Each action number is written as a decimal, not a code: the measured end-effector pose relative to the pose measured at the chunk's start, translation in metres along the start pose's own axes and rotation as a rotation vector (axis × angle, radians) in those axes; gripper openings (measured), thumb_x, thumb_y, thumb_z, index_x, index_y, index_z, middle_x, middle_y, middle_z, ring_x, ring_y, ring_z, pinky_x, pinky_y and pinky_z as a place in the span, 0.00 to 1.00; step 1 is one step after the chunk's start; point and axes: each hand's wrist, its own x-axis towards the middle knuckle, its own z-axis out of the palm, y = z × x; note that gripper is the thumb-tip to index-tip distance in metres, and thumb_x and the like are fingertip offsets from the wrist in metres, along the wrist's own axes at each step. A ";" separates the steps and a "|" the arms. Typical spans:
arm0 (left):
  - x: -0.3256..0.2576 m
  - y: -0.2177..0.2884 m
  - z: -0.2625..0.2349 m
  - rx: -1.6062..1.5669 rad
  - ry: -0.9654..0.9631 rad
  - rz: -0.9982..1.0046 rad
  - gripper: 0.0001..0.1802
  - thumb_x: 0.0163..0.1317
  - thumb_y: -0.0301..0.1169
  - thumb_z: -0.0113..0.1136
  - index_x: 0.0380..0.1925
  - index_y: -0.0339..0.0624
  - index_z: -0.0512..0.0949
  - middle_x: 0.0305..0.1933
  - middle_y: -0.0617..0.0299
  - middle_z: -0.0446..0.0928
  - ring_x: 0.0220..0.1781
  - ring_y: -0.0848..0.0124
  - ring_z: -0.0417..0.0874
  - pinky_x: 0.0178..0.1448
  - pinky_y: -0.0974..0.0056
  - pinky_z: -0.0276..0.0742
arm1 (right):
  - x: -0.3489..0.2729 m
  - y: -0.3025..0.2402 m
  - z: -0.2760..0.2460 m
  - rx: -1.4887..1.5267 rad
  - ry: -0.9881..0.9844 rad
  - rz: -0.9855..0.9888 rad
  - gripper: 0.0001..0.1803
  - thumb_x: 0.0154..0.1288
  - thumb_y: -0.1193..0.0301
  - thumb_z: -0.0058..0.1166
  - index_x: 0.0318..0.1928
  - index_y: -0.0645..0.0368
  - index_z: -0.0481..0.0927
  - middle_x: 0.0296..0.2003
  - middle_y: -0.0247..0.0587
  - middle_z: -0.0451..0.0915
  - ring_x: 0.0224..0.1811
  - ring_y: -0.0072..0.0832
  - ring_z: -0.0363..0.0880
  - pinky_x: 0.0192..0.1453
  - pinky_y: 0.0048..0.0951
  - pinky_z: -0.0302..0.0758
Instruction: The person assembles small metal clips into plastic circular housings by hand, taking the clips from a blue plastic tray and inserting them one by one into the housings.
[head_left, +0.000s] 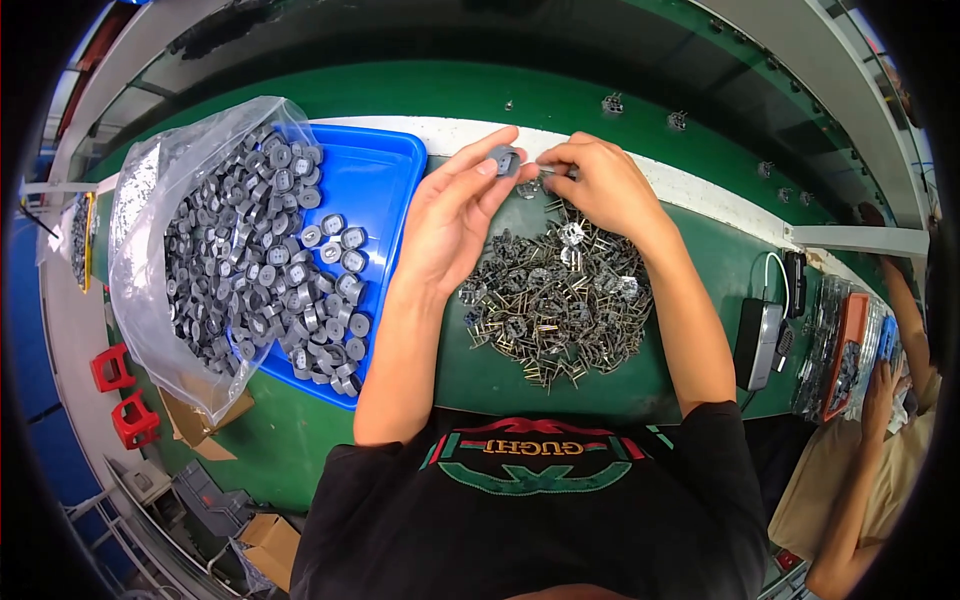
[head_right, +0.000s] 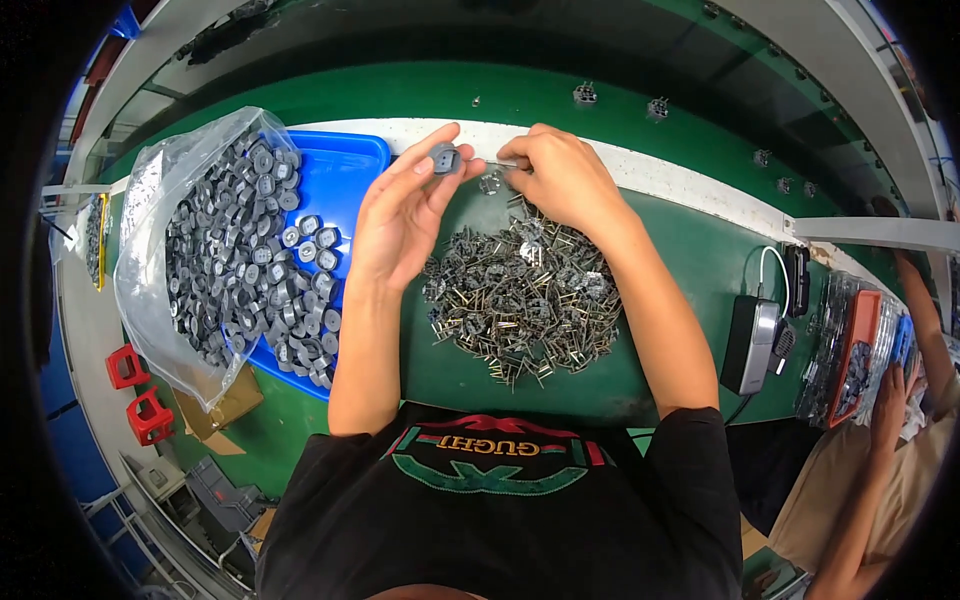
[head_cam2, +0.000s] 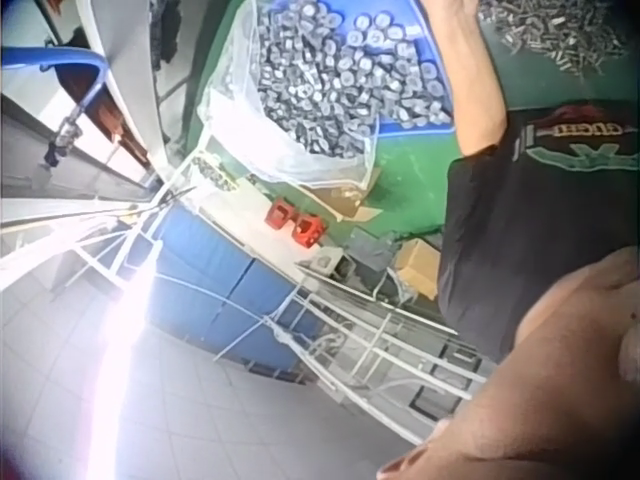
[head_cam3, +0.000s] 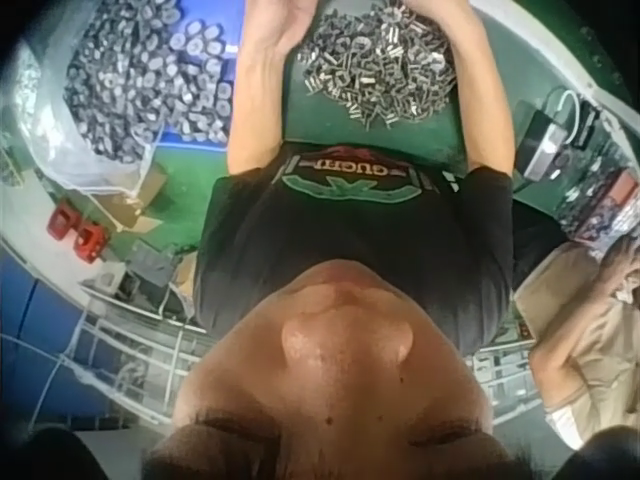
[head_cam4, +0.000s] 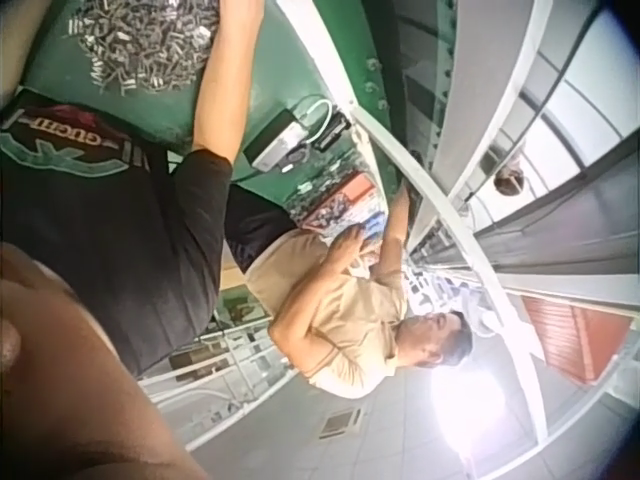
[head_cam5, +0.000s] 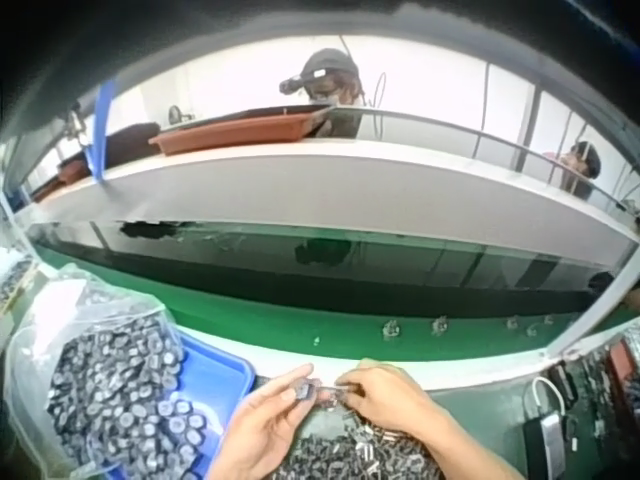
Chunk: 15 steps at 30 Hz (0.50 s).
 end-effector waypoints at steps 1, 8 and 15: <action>-0.001 -0.001 0.001 -0.032 -0.025 -0.008 0.22 0.69 0.27 0.50 0.59 0.25 0.70 0.52 0.45 0.78 0.58 0.56 0.80 0.66 0.64 0.74 | -0.003 0.005 0.001 -0.036 -0.012 -0.081 0.11 0.57 0.71 0.61 0.40 0.62 0.85 0.36 0.46 0.80 0.43 0.43 0.80 0.50 0.40 0.75; 0.000 -0.012 -0.011 0.045 -0.058 0.042 0.19 0.65 0.23 0.56 0.56 0.30 0.72 0.56 0.46 0.77 0.56 0.60 0.80 0.65 0.62 0.73 | -0.018 0.002 -0.004 0.053 0.130 -0.273 0.09 0.54 0.75 0.65 0.37 0.62 0.85 0.33 0.44 0.80 0.35 0.38 0.80 0.42 0.37 0.76; -0.006 -0.015 -0.005 0.019 -0.117 0.119 0.20 0.55 0.10 0.63 0.49 0.27 0.75 0.54 0.46 0.78 0.53 0.65 0.82 0.57 0.65 0.81 | -0.039 -0.043 -0.021 0.352 0.441 -0.396 0.06 0.54 0.77 0.66 0.34 0.60 0.85 0.31 0.35 0.81 0.27 0.25 0.79 0.30 0.24 0.74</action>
